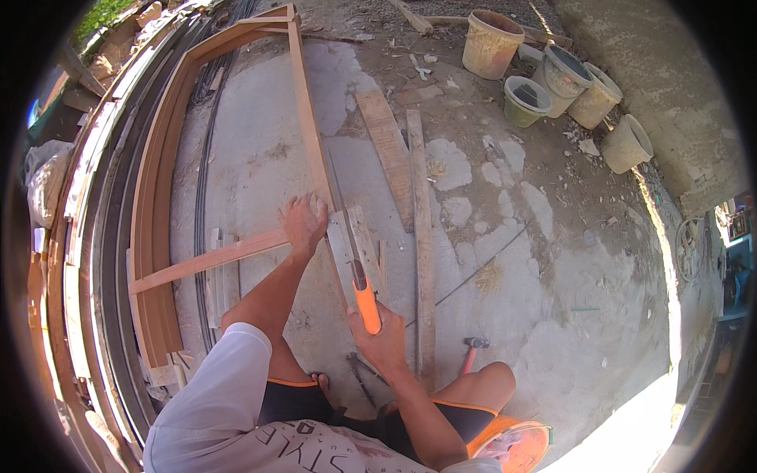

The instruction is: The person sits on the floor and uses a hand saw to cut a wooden plank. They then use pliers to remove a nail from a small wooden block and a hammer to drive nails into the frame, joining the pieces together.

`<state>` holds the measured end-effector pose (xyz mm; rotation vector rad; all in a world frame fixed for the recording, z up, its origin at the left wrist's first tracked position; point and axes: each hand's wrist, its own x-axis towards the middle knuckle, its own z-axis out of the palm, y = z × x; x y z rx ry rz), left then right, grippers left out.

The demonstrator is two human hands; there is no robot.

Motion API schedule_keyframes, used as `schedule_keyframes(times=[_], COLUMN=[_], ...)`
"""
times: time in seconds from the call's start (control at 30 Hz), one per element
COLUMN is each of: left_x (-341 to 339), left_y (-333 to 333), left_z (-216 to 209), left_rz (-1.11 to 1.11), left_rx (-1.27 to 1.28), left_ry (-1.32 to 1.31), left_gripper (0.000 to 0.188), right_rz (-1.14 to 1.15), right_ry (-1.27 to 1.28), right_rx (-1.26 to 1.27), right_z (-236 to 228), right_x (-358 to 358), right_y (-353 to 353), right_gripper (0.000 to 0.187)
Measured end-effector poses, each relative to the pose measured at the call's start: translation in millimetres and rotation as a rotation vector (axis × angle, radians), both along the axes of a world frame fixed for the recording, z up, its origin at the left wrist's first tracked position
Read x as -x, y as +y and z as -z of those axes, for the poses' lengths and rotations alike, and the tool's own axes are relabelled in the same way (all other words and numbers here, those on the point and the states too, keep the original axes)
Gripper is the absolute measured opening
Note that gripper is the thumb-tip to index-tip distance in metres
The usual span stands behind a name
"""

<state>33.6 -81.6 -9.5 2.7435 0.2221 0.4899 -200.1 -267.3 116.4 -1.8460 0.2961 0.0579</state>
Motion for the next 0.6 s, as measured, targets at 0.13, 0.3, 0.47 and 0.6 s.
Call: schedule_keyframes(times=[0.13,0.3,0.47,0.6], left_x=[2.7,-17.3,1.7,-0.3], left_y=[-6.2,-9.9,-8.2,-0.6], left_z=[-18.4,-21.1,-11.4,-13.0], left_rz=[-0.001,0.020,-0.001,0.011], left_rx=[0.102,0.134,0.087,0.104], left_ry=[0.215,0.175,0.220,0.214], left_gripper=[0.039,0.044,0.045,0.047], right_rz=[0.010,0.039,0.018,-0.027], right_ry=[0.037,-0.066,0.032,-0.037], right_rx=[0.005,0.080,0.060,0.101], right_z=[-10.0,-11.5,9.2,-4.7], right_x=[2.7,-5.3,14.5,5.3], right_y=[-0.4,-1.2,-3.4,-1.0], right_gripper=[0.030,0.031,0.033,0.031])
